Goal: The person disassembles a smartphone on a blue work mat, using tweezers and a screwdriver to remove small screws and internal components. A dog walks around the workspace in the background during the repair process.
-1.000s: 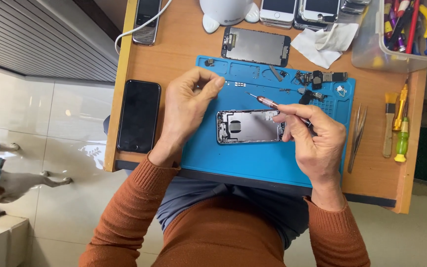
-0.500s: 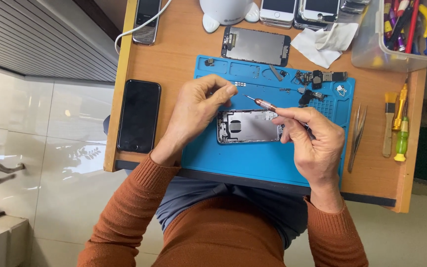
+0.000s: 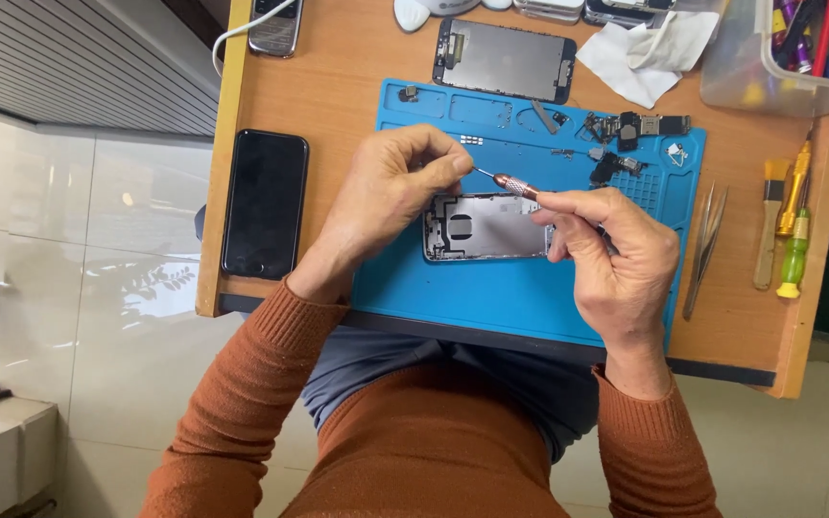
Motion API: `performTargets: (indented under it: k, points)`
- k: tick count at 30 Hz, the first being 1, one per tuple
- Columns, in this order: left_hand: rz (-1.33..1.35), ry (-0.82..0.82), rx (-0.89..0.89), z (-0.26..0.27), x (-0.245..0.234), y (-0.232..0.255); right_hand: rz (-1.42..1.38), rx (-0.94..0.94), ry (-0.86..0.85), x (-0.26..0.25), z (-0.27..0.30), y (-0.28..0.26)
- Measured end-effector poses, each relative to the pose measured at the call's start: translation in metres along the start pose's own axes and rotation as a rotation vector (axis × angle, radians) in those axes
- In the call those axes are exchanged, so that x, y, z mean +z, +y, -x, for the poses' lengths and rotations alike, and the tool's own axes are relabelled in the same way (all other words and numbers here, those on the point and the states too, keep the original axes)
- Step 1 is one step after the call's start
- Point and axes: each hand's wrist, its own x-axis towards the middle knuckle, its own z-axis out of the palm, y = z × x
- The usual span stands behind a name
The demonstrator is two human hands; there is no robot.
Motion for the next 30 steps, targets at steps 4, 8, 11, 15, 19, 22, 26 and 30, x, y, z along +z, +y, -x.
performTargets:
  k: [4, 8, 11, 15, 19, 22, 26, 30]
  points:
    - [0.021, 0.016, -0.012, 0.001, 0.002, -0.002, -0.008, -0.008, -0.001, -0.001, 0.003, 0.003]
    - [0.084, 0.074, -0.014, 0.0, 0.0, -0.008, -0.011, -0.024, 0.031, -0.003, 0.008, 0.006]
    - [-0.123, 0.085, 0.094, -0.001, -0.009, -0.005, -0.019, -0.017, 0.052, -0.005, 0.012, 0.009]
    - [-0.161, 0.116, 0.108, 0.003, -0.01, 0.001, 0.004, -0.01, 0.084, -0.011, 0.024, 0.005]
    - [-0.315, 0.121, 0.162, 0.009, -0.011, 0.013, 0.077, 0.118, 0.151, -0.02, 0.043, 0.003]
    - [-0.316, 0.107, 0.166, 0.01, -0.011, 0.015, 0.085, 0.121, 0.202, -0.023, 0.053, 0.009]
    - [-0.406, 0.126, 0.233, 0.014, -0.015, 0.014, 0.065, 0.141, 0.226, -0.023, 0.057, 0.013]
    - [-0.548, 0.139, 0.303, 0.014, -0.021, 0.009, 0.066, 0.155, 0.224, -0.022, 0.055, 0.016]
